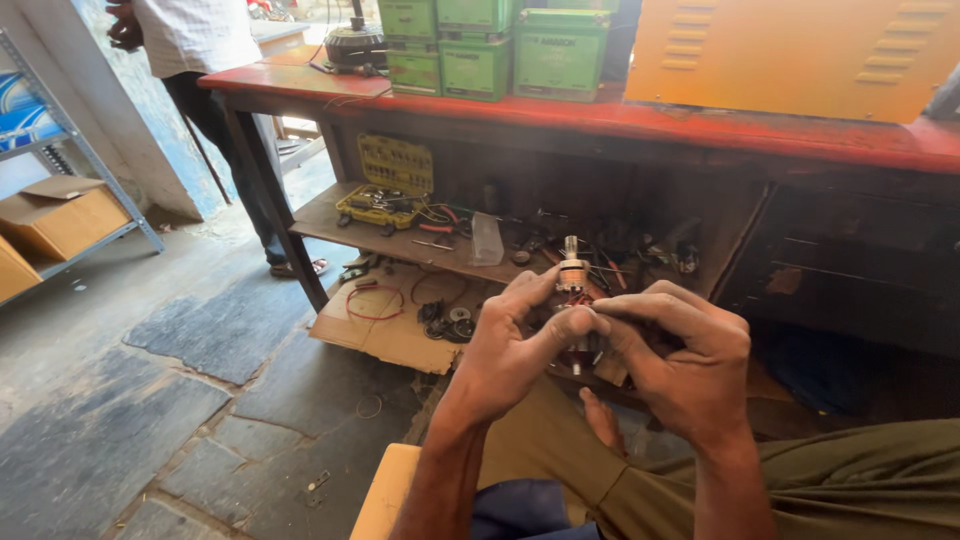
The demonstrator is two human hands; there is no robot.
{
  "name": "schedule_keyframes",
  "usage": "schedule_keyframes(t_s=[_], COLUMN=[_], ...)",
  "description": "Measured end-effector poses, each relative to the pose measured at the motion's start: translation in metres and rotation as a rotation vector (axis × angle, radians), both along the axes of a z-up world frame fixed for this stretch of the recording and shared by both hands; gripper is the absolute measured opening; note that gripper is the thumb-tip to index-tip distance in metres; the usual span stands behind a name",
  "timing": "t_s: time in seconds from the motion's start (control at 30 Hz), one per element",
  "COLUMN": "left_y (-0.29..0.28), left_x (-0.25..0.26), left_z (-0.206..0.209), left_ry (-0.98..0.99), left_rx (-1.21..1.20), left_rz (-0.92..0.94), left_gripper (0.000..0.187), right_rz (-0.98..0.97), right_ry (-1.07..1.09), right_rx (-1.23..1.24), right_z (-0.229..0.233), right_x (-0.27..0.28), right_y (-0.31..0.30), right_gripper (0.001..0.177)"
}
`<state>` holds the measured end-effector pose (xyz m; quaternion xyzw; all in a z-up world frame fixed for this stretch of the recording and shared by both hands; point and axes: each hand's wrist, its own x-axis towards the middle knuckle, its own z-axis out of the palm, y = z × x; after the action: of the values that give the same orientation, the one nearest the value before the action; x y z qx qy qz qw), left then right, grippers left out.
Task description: The person winds red copper wire around a small motor rotor held in their left hand. They rotate the rotor and wrap the wire by hand, then remove the coil and continue winding.
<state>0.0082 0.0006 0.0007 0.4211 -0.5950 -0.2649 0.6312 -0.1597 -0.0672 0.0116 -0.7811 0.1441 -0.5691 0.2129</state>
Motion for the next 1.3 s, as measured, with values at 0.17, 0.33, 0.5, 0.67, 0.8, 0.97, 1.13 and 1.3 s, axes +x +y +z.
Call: schedule_keyframes(t_s=[0.17, 0.33, 0.5, 0.67, 0.8, 0.97, 1.13, 1.3], left_y=[0.002, 0.004, 0.004, 0.003, -0.001, -0.006, -0.007, -0.007], left_x=[0.002, 0.008, 0.006, 0.005, 0.005, 0.004, 0.006, 0.008], left_z=[-0.002, -0.001, -0.001, -0.001, -0.002, -0.004, -0.005, -0.010], left_ry=[-0.065, -0.232, -0.182, -0.088, -0.092, -0.088, 0.012, 0.077], left_rx=[-0.045, -0.110, -0.012, 0.061, 0.067, 0.166, 0.126, 0.077], left_rz=[-0.035, 0.065, 0.047, -0.003, 0.031, 0.106, -0.021, -0.176], left_gripper=[0.056, 0.070, 0.069, 0.070, 0.070, 0.075, 0.073, 0.064], right_rz=[-0.030, -0.077, -0.044, 0.017, 0.053, -0.101, -0.162, 0.124], right_ry=[0.029, 0.064, 0.058, 0.021, 0.001, 0.028, -0.022, -0.152], right_rx=[0.026, 0.097, 0.040, 0.143, 0.197, 0.044, 0.114, 0.254], right_z=[-0.002, -0.005, -0.005, -0.008, -0.009, -0.012, -0.017, -0.022], right_x=[-0.005, -0.002, -0.001, 0.004, 0.009, 0.012, 0.013, 0.008], right_y=[0.000, -0.001, -0.007, -0.010, -0.013, -0.015, -0.016, -0.031], right_gripper=[0.013, 0.011, 0.012, 0.010, 0.009, 0.010, 0.010, 0.008])
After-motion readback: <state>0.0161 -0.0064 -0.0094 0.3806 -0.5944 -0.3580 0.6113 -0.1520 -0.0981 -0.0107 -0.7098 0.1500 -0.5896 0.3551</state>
